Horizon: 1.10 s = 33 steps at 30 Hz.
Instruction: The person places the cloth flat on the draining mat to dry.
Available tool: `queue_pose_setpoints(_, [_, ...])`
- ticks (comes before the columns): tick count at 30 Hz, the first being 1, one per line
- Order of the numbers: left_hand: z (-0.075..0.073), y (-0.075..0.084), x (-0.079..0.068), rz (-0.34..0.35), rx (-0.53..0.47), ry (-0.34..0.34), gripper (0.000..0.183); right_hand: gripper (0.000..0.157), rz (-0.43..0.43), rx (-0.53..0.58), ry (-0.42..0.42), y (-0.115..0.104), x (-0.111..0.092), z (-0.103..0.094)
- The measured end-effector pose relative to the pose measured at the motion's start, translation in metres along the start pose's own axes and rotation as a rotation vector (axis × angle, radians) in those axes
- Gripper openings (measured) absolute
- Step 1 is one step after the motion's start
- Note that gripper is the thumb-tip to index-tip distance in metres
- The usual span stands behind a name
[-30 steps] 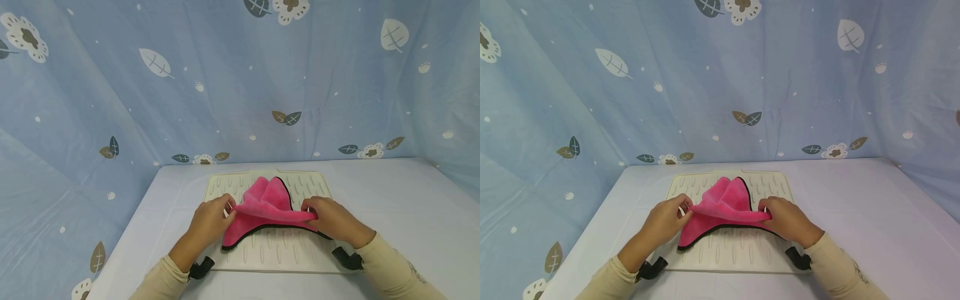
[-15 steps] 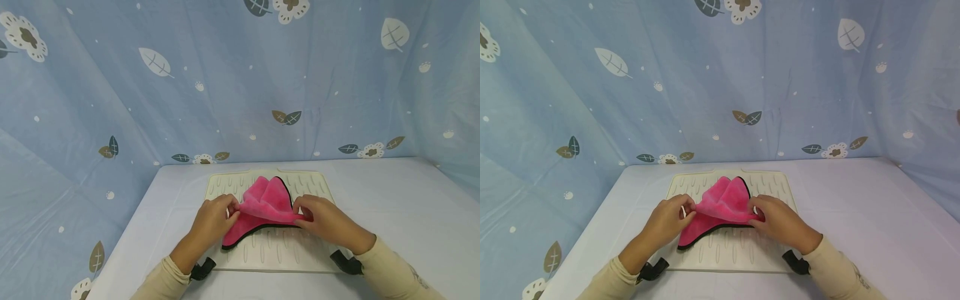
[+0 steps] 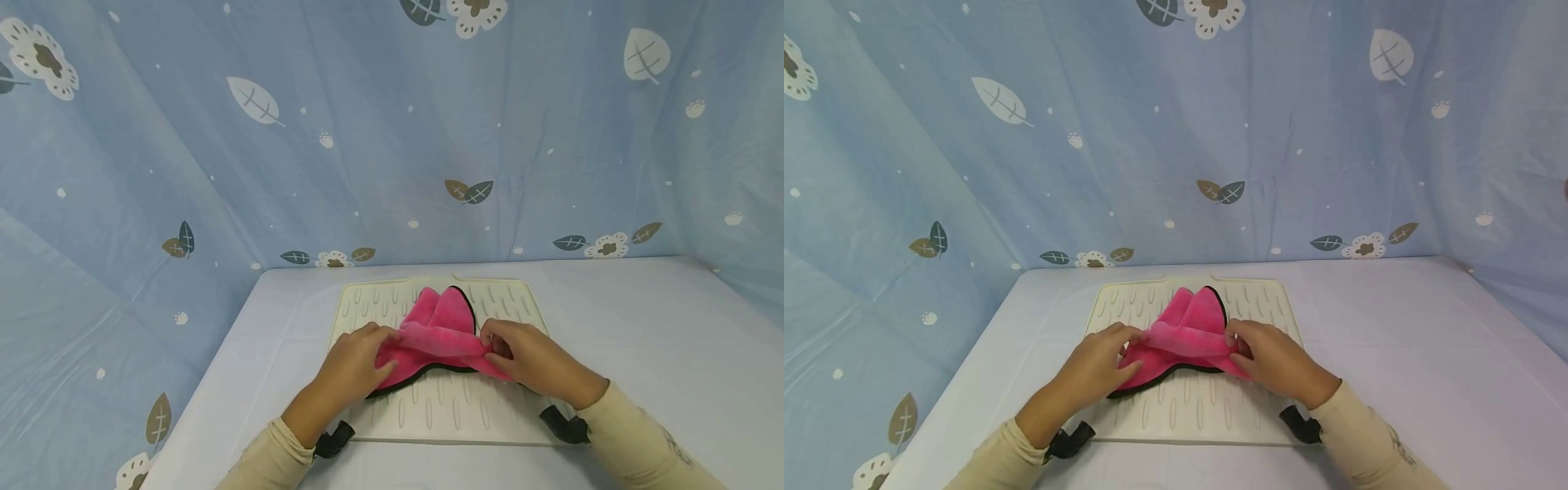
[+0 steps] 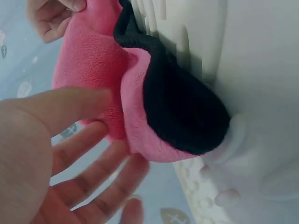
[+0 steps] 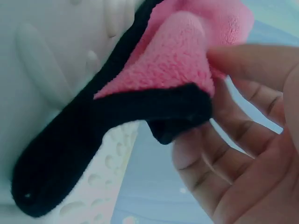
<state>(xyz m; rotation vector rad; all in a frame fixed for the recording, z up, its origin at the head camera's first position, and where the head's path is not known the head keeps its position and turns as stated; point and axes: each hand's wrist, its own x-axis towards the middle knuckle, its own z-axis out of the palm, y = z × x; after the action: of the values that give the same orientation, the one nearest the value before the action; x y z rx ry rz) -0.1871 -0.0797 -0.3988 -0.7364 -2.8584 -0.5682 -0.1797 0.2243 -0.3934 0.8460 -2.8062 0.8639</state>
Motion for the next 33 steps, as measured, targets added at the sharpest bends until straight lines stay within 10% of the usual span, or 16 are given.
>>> queue_pose_setpoints(19, [0.005,-0.004,-0.003,0.02,0.097,-0.208,0.077,0.041,0.121,-0.188,-0.155,0.008,-0.006,0.007])
queue_pose_setpoints(33, [-0.001,-0.005,-0.004,0.081,0.093,-0.145,0.018,0.039,0.086,-0.17,-0.148,0.01,-0.004,0.007])
